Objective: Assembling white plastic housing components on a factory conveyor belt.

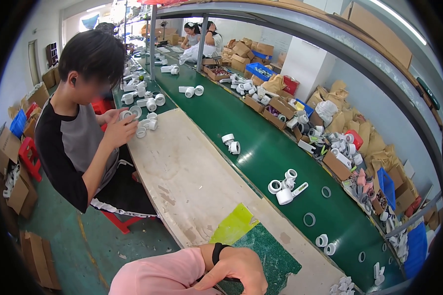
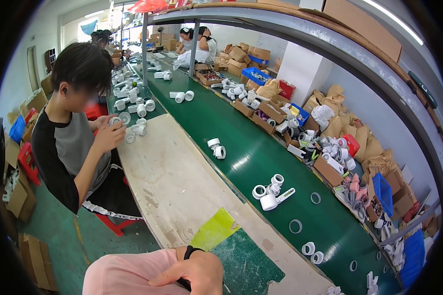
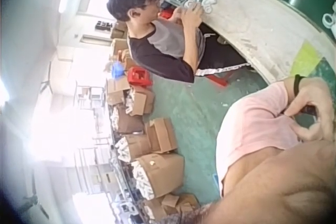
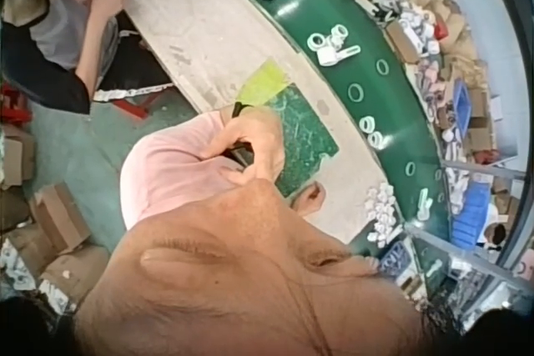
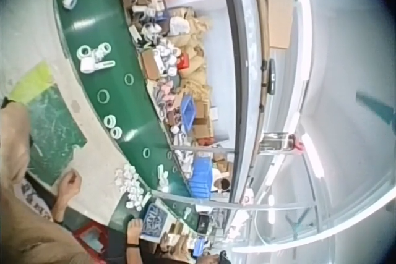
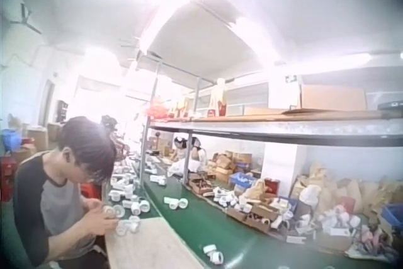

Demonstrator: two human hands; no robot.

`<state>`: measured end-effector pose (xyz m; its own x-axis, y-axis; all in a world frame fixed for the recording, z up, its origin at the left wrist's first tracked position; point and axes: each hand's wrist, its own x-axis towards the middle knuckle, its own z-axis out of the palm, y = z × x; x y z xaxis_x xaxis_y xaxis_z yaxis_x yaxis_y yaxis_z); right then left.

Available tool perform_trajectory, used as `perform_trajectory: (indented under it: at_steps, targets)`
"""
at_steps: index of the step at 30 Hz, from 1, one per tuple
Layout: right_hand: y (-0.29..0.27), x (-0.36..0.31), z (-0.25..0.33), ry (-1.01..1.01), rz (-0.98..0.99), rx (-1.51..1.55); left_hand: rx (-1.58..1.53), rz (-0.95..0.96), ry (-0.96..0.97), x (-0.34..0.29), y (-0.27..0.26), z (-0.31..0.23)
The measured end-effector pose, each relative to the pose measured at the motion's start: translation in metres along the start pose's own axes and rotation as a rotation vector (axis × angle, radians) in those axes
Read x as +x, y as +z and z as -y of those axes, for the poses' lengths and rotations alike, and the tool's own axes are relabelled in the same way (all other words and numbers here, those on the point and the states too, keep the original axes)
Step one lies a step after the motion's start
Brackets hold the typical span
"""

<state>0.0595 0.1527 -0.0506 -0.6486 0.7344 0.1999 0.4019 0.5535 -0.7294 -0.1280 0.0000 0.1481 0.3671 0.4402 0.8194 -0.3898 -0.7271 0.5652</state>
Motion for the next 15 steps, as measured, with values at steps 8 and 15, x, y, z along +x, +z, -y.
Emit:
perform_trajectory:
  at_steps: [8, 15]
  targets:
    - [0.001, -0.003, -0.002, -0.008, 0.007, 0.019, 0.151, -0.087, -0.085, 0.002, 0.005, 0.003]
    - [0.0, 0.003, 0.004, -0.002, -0.005, 0.005, 0.284, -0.158, -0.154, 0.016, -0.006, 0.012]
